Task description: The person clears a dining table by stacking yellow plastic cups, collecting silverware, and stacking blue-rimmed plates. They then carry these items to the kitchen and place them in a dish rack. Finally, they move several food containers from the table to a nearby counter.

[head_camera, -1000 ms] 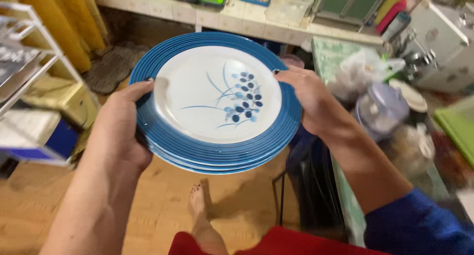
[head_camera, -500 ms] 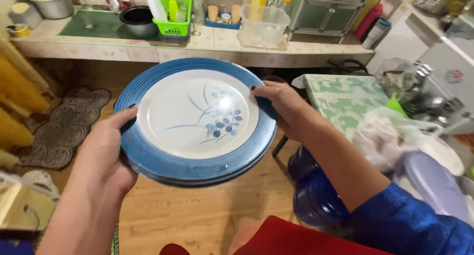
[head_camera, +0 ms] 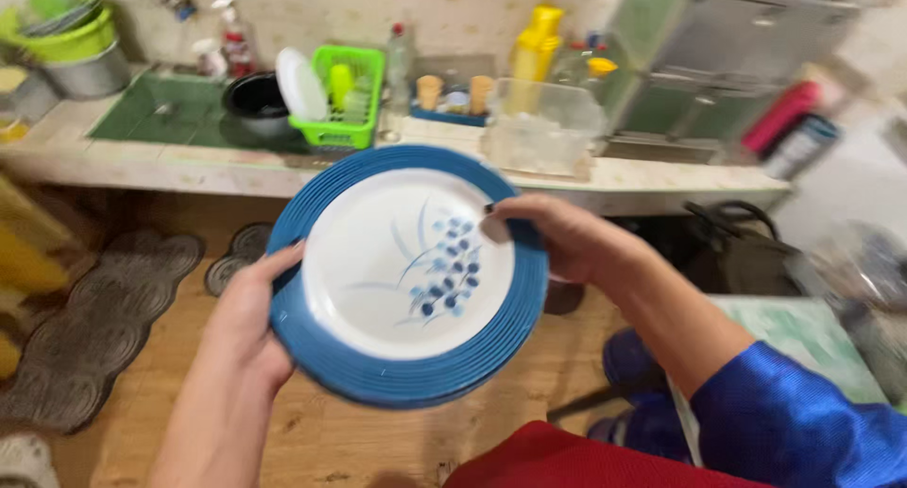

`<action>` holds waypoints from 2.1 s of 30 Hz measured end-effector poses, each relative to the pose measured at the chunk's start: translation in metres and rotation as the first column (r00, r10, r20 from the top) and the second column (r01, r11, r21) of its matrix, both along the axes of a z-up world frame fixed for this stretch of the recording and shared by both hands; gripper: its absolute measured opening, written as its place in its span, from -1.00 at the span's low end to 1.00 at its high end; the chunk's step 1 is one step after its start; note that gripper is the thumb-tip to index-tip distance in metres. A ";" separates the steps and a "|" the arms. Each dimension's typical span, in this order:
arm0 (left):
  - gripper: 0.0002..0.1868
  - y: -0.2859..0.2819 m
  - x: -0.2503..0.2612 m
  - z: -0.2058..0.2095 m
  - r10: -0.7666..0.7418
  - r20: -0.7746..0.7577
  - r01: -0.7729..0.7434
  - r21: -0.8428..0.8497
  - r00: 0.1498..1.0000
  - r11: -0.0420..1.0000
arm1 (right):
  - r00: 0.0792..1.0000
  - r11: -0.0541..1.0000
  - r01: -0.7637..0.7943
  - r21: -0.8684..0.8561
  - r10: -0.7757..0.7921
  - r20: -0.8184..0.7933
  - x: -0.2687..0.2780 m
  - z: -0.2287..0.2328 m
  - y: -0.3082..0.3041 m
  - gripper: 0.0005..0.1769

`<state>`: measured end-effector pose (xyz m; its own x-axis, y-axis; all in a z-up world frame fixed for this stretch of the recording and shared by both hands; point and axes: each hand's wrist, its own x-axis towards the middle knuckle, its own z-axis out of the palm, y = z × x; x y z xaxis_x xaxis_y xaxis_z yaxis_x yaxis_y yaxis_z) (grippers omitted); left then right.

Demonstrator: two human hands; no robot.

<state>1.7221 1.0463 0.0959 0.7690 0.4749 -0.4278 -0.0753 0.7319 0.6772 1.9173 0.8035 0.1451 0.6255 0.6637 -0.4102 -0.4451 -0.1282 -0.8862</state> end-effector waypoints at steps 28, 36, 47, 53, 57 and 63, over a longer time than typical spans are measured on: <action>-0.61 0.364 0.229 -0.085 0.551 -0.350 -0.346 0.501 0.757 0.793 | 0.592 0.867 0.292 -0.404 0.168 0.788 0.466 -0.091 0.496 -0.59; -0.64 0.394 0.173 -0.107 0.857 -0.242 -0.529 0.700 0.455 0.479 | 0.408 0.685 0.367 -0.630 0.490 0.770 0.542 -0.185 0.584 -0.44; -0.63 0.335 0.144 -0.068 0.789 -0.607 -0.615 0.586 0.097 0.527 | -0.544 0.464 0.235 -0.854 0.791 0.280 0.593 -0.285 0.655 -0.49; -0.62 0.252 0.102 -0.094 0.812 -0.578 -0.819 0.505 -0.085 0.274 | -0.039 0.487 0.247 -0.837 0.869 0.494 0.567 -0.296 0.713 -0.45; -0.65 0.215 0.093 -0.100 0.792 -0.575 -0.881 0.461 -0.205 0.107 | 0.037 0.538 0.228 -0.812 0.828 0.559 0.530 -0.303 0.753 -0.51; -0.67 0.185 0.056 -0.106 0.770 -0.565 -0.911 0.408 -0.297 -0.051 | 0.020 0.734 0.129 -0.667 0.671 0.741 0.419 -0.300 0.804 -0.50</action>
